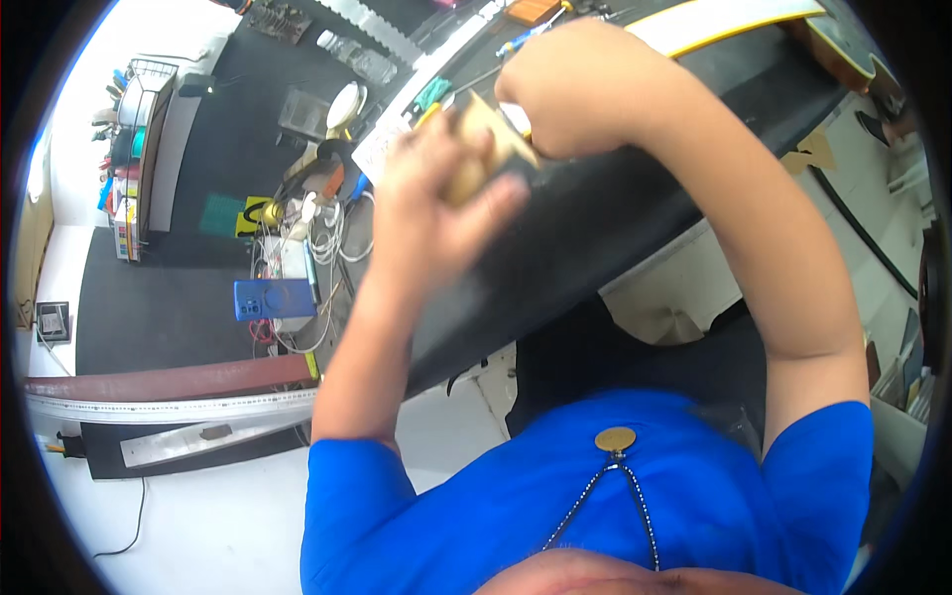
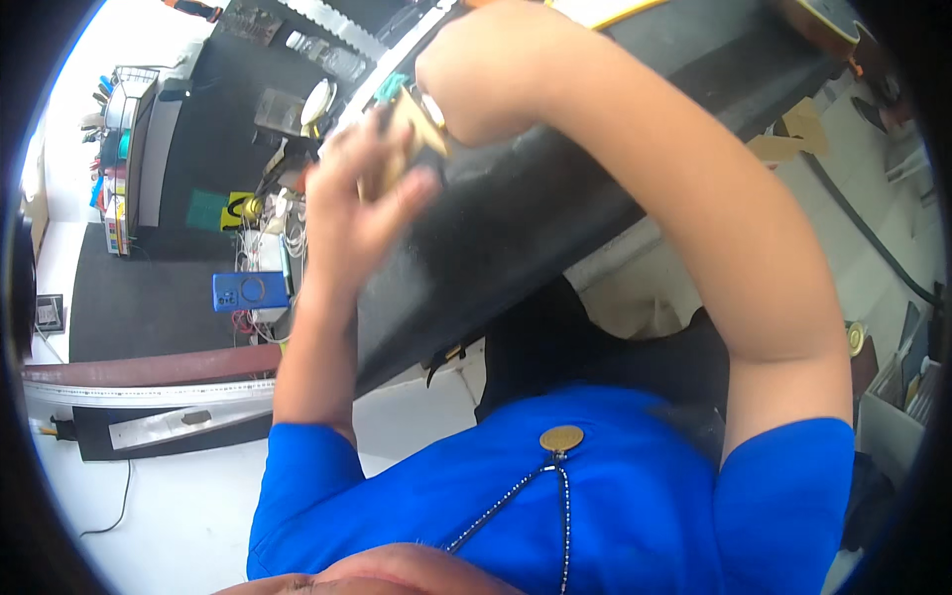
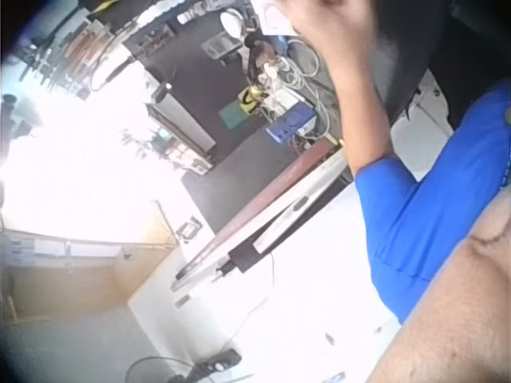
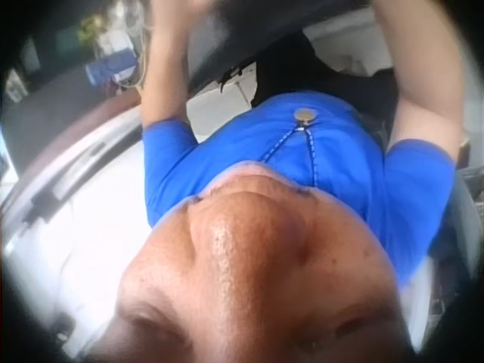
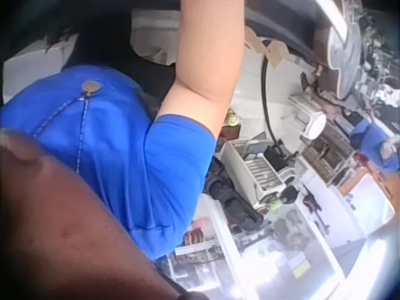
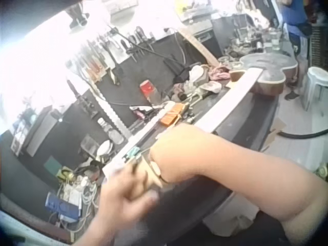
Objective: The person sands the surfaces and edges of a guitar headstock using a piece of sandpaper wrapped around a wooden block and by hand, occasionally wiping the dust away.
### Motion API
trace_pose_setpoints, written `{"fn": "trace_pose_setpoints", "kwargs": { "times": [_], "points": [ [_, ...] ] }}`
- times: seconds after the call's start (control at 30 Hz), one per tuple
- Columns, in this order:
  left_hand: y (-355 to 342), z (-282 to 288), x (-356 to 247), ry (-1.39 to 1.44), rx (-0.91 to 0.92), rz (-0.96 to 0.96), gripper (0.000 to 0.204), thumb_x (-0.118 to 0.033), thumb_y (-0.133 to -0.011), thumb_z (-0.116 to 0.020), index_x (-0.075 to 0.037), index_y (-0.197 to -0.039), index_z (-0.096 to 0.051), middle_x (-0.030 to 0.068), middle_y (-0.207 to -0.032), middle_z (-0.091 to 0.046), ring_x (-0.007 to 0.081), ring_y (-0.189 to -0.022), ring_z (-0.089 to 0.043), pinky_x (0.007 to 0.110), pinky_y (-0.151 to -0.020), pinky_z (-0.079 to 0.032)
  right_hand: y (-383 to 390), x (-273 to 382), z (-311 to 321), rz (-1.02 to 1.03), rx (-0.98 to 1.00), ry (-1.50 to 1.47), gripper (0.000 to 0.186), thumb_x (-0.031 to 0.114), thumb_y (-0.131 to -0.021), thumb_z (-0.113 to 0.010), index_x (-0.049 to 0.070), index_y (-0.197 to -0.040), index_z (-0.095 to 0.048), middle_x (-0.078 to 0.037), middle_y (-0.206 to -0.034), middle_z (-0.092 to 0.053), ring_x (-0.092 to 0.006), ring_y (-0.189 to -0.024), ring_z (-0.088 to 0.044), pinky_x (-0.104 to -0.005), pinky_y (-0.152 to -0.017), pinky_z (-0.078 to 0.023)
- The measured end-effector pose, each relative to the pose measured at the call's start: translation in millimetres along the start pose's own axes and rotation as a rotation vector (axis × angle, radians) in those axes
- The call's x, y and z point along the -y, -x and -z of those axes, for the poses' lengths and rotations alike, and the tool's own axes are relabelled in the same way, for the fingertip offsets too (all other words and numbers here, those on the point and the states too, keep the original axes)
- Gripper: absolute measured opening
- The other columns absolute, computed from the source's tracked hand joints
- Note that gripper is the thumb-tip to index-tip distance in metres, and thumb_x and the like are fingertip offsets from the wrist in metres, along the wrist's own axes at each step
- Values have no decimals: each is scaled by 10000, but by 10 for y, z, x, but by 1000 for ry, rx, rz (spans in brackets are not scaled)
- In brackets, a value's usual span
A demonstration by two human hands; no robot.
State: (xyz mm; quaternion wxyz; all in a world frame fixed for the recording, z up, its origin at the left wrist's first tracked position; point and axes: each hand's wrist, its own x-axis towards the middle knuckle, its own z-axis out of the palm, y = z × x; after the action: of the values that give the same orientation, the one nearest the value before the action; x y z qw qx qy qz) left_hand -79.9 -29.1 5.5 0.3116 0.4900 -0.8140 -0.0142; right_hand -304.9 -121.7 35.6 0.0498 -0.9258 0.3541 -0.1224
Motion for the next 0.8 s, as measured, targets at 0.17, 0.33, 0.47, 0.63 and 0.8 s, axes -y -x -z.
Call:
{"fn": "trace_pose_setpoints", "kwargs": {
  "times": [0.17,0.33,0.47,0.63,0.8],
  "points": [
    [-64,90,79,146,-18,226,504,-336,-806,-971,-7,-1157,-821,311,-1293,-748,405,-1197,-695,481,-1055,-549,-39,28,-43,55,-51,2,208,167,-751,-755,78,-924,-827,-172,-919,-808,-370,-943,-793,-492,-864,-629],
    [114,48,-60,-36,11,-182,584,-452,-789,-984,-23,-1154,-829,304,-1302,-756,440,-1291,-674,540,-1118,-513,-65,-44,-78,47,-97,-12,182,168,-767,-754,68,-905,-815,-181,-895,-801,-381,-923,-790,-501,-871,-626],
    [-49,30,-16,-36,48,27,570,-442,-816,-967,-17,-1163,-814,305,-1284,-759,462,-1273,-674,553,-1140,-494,-31,-85,-160,52,-71,-10,187,172,-780,-752,61,-917,-816,-177,-907,-806,-383,-923,-790,-499,-866,-624],
    [-99,72,116,66,-16,84,545,-407,-807,-969,-7,-1141,-810,281,-1231,-755,415,-1130,-684,529,-1055,-529,-44,15,38,6,-7,-18,225,167,-792,-748,59,-976,-819,-178,-967,-812,-374,-979,-792,-497,-887,-625],
    [117,55,-35,-77,29,-182,578,-440,-786,-978,-49,-1183,-822,313,-1369,-714,464,-1250,-677,540,-1129,-505,-71,-70,-147,46,-63,4,210,184,-790,-756,79,-962,-815,-176,-935,-806,-382,-958,-790,-507,-880,-621]
  ]
}}
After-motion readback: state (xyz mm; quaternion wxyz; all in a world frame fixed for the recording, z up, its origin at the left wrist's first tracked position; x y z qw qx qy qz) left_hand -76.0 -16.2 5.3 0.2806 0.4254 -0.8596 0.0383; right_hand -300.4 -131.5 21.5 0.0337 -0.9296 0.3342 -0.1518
